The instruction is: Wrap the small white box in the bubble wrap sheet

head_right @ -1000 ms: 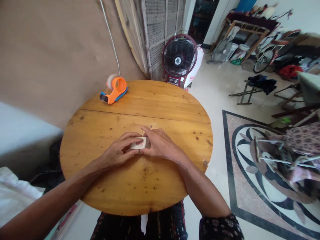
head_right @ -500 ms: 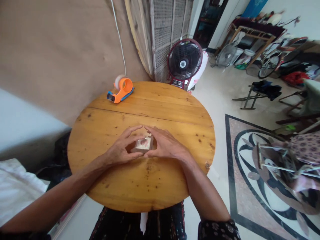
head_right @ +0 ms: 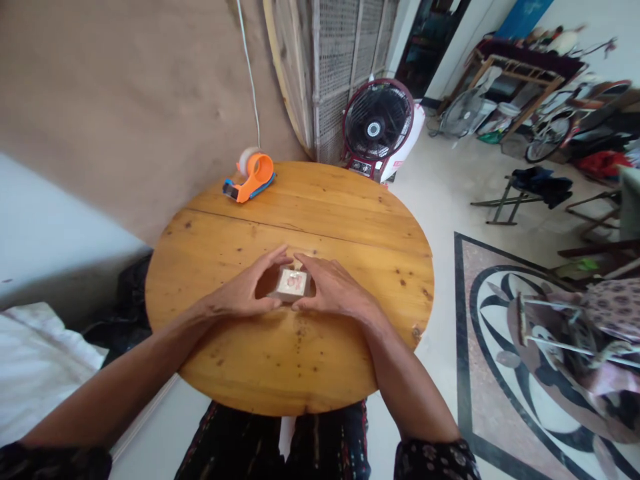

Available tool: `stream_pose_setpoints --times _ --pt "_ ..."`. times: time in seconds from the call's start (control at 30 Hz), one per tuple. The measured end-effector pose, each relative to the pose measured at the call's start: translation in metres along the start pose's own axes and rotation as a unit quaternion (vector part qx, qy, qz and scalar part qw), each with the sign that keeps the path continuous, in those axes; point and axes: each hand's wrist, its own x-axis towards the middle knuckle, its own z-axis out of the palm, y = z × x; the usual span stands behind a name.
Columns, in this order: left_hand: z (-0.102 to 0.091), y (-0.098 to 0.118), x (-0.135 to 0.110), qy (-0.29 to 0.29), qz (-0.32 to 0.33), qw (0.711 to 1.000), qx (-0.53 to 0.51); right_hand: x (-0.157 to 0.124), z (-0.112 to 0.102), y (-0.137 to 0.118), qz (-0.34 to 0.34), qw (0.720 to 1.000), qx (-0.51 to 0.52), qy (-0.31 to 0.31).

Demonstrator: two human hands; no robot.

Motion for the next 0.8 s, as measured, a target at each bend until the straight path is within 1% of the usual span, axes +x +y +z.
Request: stream_pose_setpoints --times 0.07,0.13,0.3,0.4,0.5,0.63,0.73,0.8 --pt "0.002 -0.001 0.001 -0.006 -0.002 1.000 0.017 0.001 0.000 -0.003 0.002 1.000 0.001 0.006" --pt "0.004 0.000 0.003 0.005 -0.008 0.999 0.033 0.001 0.001 -0.006 0.006 1.000 -0.001 0.013" --pt "0.007 0.006 0.005 0.021 -0.023 0.999 0.014 0.000 0.001 -0.009 0.015 0.999 -0.019 0.029" --pt "0.007 0.007 0.006 0.024 -0.023 0.999 0.015 0.000 0.000 -0.007 0.010 0.999 -0.024 0.027" --pt "0.006 0.005 0.007 0.023 0.017 0.999 0.038 0.000 0.000 0.000 0.004 1.000 -0.021 0.015" --pt "0.005 -0.001 0.007 0.030 0.080 0.991 0.101 -0.001 0.003 0.009 0.000 1.000 -0.024 0.012" --pt "0.006 -0.004 0.007 0.036 0.121 0.983 0.137 0.000 0.003 0.010 -0.001 1.000 -0.023 0.005" --pt "0.007 -0.004 0.007 0.036 0.129 0.980 0.150 0.000 0.001 0.008 -0.006 1.000 -0.022 0.001"
